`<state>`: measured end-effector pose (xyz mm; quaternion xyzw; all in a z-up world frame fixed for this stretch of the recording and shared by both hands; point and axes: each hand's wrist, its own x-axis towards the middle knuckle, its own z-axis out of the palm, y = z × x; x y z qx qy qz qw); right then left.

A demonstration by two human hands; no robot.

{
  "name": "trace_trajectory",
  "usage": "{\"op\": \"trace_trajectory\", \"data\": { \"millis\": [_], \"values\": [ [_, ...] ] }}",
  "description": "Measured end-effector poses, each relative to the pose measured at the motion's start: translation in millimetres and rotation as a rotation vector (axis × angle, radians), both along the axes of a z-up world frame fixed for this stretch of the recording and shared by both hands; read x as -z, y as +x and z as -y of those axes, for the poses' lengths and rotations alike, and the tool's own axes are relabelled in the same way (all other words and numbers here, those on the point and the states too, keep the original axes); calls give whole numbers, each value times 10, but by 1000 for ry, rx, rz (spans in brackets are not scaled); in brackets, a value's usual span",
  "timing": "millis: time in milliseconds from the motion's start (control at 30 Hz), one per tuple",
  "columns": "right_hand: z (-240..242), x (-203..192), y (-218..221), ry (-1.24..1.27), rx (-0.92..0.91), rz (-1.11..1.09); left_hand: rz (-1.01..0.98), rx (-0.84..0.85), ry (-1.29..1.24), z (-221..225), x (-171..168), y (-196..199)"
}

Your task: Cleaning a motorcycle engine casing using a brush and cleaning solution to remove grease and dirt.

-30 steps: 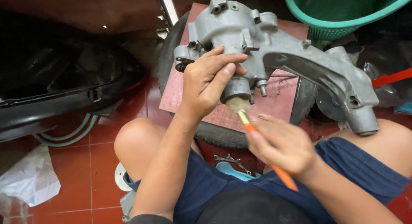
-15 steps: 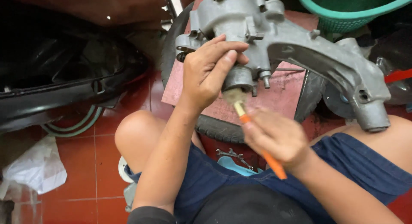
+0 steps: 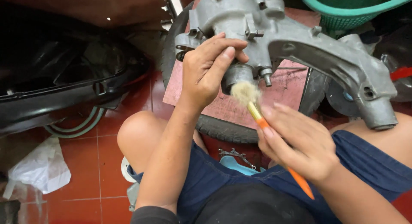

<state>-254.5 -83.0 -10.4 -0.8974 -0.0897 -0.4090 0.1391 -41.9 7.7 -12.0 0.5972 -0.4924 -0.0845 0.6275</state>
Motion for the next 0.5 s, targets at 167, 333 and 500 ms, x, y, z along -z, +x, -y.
{"op": "trace_trajectory", "data": {
  "millis": [167,333,500],
  "values": [
    [-33,48,112,-4,-14,-74,6,3,-1,22,-22,-8],
    [-50,71,72,89,27,0,14,-6,11,-23,-25,-22],
    [-26,163,-53,140,25,8,32,-15,4,-8,-24,-12]
  ]
}}
